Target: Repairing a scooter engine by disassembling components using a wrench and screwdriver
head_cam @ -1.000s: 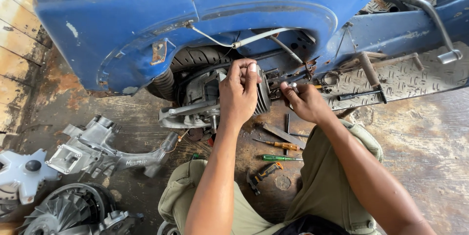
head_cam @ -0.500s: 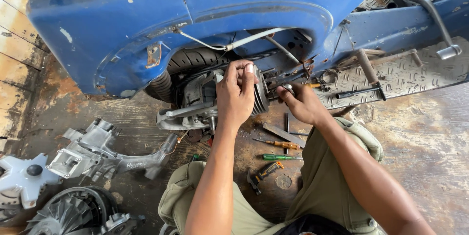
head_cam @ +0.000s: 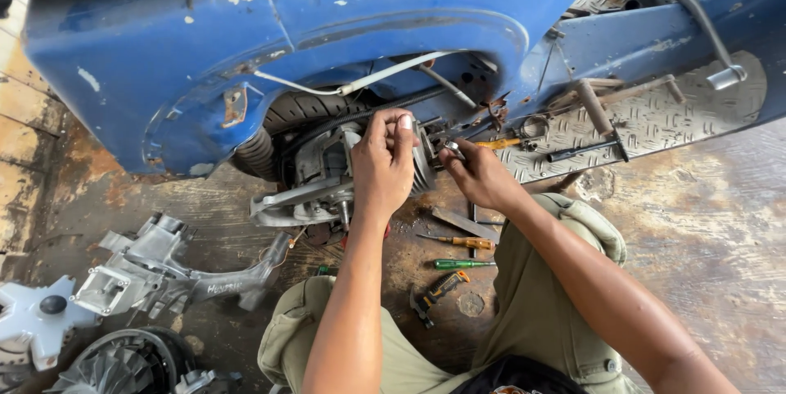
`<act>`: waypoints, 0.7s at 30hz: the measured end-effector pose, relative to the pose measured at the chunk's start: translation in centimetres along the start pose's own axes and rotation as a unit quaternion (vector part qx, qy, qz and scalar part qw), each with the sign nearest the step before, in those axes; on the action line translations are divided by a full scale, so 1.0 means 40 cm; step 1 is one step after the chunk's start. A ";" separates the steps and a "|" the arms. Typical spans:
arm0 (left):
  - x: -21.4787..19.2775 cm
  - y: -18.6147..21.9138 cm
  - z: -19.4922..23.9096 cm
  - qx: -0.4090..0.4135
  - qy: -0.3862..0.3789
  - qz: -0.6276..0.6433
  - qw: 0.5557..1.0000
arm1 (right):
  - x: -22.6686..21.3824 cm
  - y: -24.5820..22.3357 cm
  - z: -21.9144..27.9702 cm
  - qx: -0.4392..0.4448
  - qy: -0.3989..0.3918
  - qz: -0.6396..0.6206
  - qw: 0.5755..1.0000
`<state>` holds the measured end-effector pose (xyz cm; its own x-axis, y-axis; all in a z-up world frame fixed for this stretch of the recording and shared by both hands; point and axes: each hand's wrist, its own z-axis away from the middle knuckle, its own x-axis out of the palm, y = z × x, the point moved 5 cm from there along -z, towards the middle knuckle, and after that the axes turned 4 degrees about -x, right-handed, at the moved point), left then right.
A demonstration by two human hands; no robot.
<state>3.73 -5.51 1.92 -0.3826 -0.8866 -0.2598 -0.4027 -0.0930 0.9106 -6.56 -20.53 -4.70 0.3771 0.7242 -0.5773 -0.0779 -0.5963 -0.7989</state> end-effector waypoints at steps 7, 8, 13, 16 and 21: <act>0.076 0.078 0.030 0.066 -0.099 -0.029 0.992 | -0.055 -0.017 0.018 -0.046 0.023 0.021 0.998; 0.094 0.088 0.046 0.071 -0.123 -0.035 0.989 | -0.070 -0.025 0.030 -0.052 0.033 0.033 0.998; 0.144 0.099 0.077 0.088 -0.141 -0.014 0.986 | -0.148 -0.083 0.072 -0.121 0.037 0.042 0.991; 0.112 0.109 0.071 0.063 -0.119 -0.039 0.990 | -0.191 -0.121 0.079 -0.183 -0.014 -0.011 0.983; 0.032 0.095 0.034 0.113 0.023 -0.065 0.991 | -0.210 -0.129 0.030 -0.228 -0.039 -0.050 0.972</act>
<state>0.57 -6.37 4.62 -0.2789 -0.8938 -0.3511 -0.6241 -0.1092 0.7737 -10.43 -23.12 4.06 0.2891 0.7995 -0.5265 0.3790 -0.6006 -0.7040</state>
